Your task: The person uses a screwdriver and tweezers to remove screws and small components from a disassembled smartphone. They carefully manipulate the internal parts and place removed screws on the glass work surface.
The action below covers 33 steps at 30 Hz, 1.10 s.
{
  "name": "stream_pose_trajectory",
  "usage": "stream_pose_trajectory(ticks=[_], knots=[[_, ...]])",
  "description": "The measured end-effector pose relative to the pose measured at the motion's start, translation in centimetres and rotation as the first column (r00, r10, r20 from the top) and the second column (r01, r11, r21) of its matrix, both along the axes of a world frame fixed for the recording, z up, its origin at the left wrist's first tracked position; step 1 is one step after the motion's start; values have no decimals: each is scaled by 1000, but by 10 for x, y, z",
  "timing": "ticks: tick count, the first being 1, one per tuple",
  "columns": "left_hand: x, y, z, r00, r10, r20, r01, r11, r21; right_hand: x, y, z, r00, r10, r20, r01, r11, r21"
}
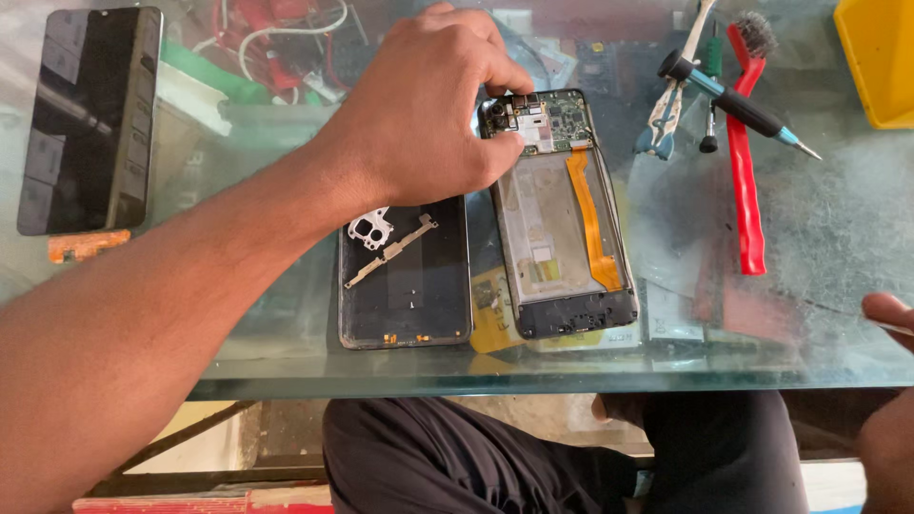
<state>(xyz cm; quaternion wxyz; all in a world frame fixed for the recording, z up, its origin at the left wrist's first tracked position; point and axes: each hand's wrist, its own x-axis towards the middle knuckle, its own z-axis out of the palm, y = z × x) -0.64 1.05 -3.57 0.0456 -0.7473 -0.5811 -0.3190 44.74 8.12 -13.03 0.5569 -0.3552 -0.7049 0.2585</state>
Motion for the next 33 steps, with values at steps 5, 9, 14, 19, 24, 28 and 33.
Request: stream_pose_trajectory(ticks=[5, 9, 14, 19, 24, 28, 33], knots=[[2, -2, 4, 999, -12, 43, 13, 999, -29, -71, 48, 46, 984, 180, 0, -179, 980, -92], [2, -2, 9, 996, -23, 82, 26, 999, -33, -148, 104, 84, 917, 364, 164, -337, 926, -171], [5, -5, 14, 991, -2, 133, 10, 998, -57, -208, 121, 111, 802, 488, 345, -418, 870, -260], [6, -6, 18, 992, 5, 126, 7, 995, -96, -213, 105, 132, 743, 564, 360, -490, 825, -283], [6, -9, 23, 992, -33, 121, 39, 998, -44, -216, 90, 145, 591, 675, 442, -612, 732, -300], [7, -11, 25, 994, -57, 92, 59, 998, -18, -220, 68, 154, 457, 734, 502, -785, 599, -160], [8, -13, 30, 988, -51, 147, 65, 993, -95, -225, 54, 159, 412, 587, 697, -812, 584, -12]])
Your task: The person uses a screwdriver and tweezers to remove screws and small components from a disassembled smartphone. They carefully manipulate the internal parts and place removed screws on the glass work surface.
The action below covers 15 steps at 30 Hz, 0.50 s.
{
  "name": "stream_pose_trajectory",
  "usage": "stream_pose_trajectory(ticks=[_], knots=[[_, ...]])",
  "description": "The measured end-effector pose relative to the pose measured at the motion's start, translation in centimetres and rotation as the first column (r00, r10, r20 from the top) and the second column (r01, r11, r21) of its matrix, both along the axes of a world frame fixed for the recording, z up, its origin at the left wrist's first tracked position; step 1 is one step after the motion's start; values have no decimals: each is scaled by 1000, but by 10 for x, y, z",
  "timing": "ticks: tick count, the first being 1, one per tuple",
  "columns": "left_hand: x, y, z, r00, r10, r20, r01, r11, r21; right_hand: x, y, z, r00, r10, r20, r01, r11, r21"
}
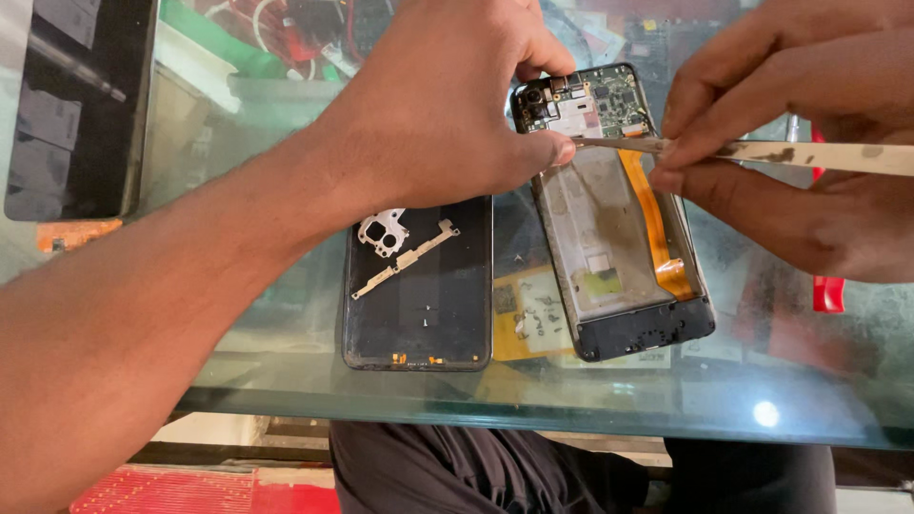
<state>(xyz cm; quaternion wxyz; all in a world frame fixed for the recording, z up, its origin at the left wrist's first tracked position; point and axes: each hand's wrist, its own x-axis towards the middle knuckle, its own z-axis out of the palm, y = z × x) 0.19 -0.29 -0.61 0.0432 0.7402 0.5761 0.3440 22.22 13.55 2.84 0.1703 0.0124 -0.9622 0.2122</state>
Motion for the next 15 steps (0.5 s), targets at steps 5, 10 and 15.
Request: stream_pose_trajectory(ticks=[5, 10, 15], knots=[[2, 0, 2, 1000, -4, 7, 4, 1000, 24, -5, 5, 3, 993, 116, 0, -112, 956, 270], [3, 0, 2, 998, 58, 11, -57, 996, -65, -5, 3, 5, 976, 208, -58, -184, 941, 282], [4, 1, 0, 999, 50, 4, -50, 999, -2, -3, 5, 4, 972, 234, -31, -208, 910, 358]])
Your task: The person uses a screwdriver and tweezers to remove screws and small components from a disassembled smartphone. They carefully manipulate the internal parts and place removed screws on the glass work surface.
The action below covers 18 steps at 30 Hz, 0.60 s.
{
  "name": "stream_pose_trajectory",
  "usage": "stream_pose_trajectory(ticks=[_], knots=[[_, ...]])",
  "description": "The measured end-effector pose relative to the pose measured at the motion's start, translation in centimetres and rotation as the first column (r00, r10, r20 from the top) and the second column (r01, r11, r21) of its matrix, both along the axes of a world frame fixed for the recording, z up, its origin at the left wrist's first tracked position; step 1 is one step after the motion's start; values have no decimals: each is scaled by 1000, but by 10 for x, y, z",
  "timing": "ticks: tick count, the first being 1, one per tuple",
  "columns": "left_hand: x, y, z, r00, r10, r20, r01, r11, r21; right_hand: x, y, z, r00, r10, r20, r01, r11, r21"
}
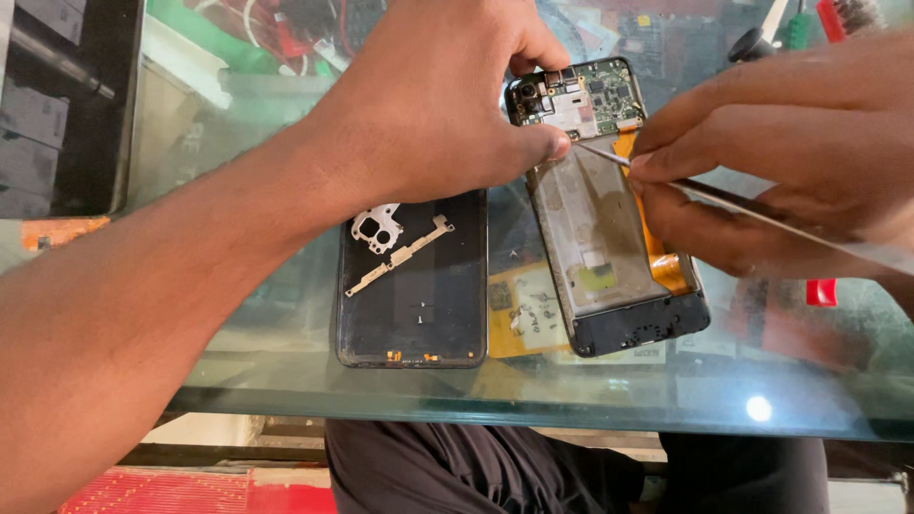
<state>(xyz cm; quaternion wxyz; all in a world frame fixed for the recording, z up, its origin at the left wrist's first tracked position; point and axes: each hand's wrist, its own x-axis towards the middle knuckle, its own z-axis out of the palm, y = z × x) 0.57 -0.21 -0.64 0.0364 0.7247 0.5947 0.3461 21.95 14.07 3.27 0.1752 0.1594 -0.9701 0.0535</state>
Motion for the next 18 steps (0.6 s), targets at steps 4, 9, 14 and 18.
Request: stream_pose_trajectory(ticks=[4, 9, 14, 18], knots=[[-1, 1, -1, 1000, 19, -6, -19, 999, -37, 0, -1, -6, 1000, -17, -13, 18, 999, 27], [0, 1, 0, 999, 34, -15, -35, 997, -74, 1, -3, -6, 999, -46, -20, 47, 998, 38], [0, 1, 1, 999, 38, 12, -37, 997, -65, 0, 0, -7, 999, -39, -21, 40, 998, 53], [1, 1, -1, 1000, 26, -1, -26, 999, -35, 1, 1, -9, 999, -30, -33, 32, 996, 78]])
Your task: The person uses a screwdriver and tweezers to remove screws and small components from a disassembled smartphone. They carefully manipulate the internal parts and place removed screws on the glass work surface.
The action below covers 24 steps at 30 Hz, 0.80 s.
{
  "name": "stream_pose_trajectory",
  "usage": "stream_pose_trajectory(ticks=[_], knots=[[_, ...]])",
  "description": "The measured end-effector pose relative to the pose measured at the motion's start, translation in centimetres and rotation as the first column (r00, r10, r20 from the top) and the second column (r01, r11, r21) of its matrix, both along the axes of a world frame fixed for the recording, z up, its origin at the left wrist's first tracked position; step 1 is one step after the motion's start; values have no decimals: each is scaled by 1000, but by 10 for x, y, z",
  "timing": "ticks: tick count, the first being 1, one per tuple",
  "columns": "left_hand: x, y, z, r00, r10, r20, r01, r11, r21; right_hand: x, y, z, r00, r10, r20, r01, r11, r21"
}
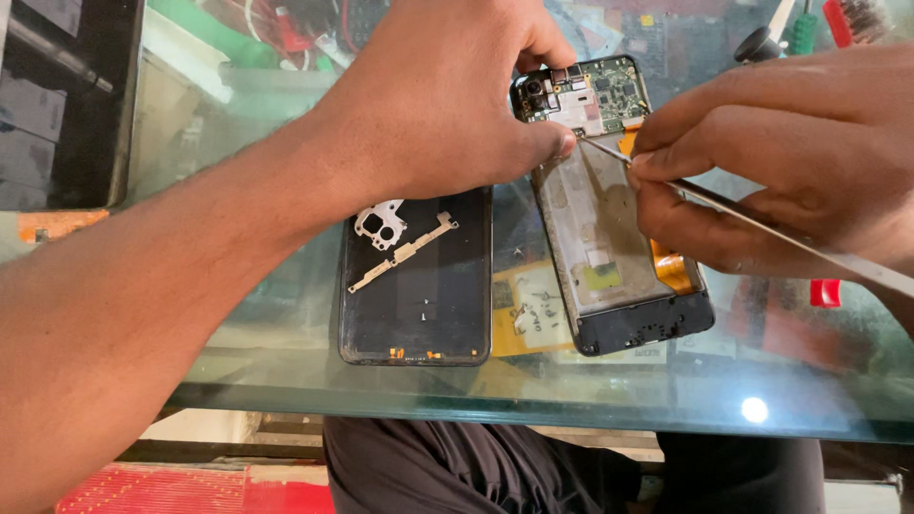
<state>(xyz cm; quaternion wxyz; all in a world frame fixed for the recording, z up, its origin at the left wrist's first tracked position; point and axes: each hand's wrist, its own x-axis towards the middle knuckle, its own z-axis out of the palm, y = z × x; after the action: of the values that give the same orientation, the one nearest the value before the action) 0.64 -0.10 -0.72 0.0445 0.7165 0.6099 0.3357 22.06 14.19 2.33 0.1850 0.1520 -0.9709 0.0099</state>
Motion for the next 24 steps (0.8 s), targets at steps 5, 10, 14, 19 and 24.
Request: stream_pose_trajectory(ticks=[5, 10, 14, 19, 24], knots=[[0, -1, -3, 1000, 9, 2, -9, 1000, 11, -1, -2, 2, 999, 31, -14, -31, 999, 17], [-1, 0, -5, 1000, 4, -22, -4, 1000, 15, -3, -9, 3, 998, 61, -33, -59, 997, 47], [-2, 1, -7, 1000, 22, -15, -22, 1000, -17, -4, -17, 2, 996, 18, -92, -9, 995, 99], [-2, 2, -6, 999, -27, -36, 30, 996, 90, -2, -19, 9, 995, -100, 11, 100, 994, -39], [-2, 1, -2, 997, 47, 53, -38, 986, -162, -3, -9, 6, 992, -112, 59, 119, 986, -116]])
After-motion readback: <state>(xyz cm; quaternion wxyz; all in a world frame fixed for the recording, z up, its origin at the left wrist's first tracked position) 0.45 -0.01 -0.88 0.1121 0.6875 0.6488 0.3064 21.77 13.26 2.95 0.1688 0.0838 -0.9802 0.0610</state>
